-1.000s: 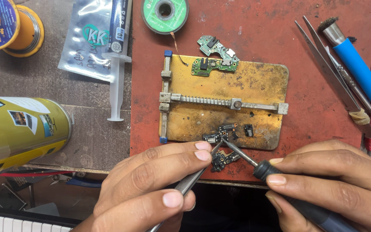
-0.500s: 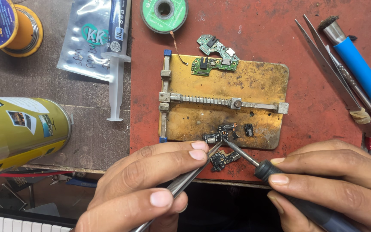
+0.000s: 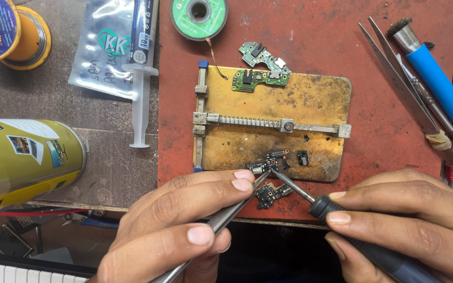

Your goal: The person works at a cluttered electronics repair bench, using tweezers to hold and position small circuit boards and components on a fixture while applying a soldering iron to the board. They reposition the boards and components with tweezers between soldering passes and briefly reach for items on the bench.

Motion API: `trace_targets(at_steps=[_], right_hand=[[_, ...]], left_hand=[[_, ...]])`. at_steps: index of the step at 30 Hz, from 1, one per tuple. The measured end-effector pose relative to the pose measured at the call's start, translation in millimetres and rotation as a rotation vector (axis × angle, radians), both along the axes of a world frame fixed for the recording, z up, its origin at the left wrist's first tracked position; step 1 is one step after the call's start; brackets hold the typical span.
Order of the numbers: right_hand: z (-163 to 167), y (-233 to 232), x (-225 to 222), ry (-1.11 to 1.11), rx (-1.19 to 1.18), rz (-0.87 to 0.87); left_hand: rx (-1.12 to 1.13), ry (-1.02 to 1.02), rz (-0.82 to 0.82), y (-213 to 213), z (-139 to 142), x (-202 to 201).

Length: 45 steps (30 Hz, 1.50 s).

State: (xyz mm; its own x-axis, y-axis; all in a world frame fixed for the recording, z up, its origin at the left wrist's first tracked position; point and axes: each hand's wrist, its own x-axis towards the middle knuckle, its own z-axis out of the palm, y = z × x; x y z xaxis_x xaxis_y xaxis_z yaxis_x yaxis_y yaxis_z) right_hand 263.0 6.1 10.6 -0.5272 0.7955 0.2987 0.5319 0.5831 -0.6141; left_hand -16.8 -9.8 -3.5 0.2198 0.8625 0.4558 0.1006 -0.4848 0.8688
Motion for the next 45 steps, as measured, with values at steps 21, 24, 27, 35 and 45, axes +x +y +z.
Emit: trace_targets(at_steps=[21, 24, 27, 35, 45], right_hand=[[0.0, 0.0, 0.2, 0.005, -0.003, -0.001], [-0.1, -0.1, 0.2, 0.005, -0.003, -0.001], [-0.3, 0.0, 0.3, -0.002, 0.001, -0.001], [0.8, -0.6, -0.2, 0.007, -0.007, -0.005], [2.8, -1.5, -2.5, -0.006, -0.024, -0.032]], left_hand=[[0.059, 0.002, 0.020, 4.1, -4.8, 3.0], [0.053, 0.004, 0.021, 3.6, -4.4, 2.9], [0.048, 0.014, 0.015, 3.5, -3.3, 1.9], [0.022, -0.003, 0.077, -0.2, -2.1, 6.4], [0.036, -0.047, 0.136, -0.7, -8.0, 12.6]])
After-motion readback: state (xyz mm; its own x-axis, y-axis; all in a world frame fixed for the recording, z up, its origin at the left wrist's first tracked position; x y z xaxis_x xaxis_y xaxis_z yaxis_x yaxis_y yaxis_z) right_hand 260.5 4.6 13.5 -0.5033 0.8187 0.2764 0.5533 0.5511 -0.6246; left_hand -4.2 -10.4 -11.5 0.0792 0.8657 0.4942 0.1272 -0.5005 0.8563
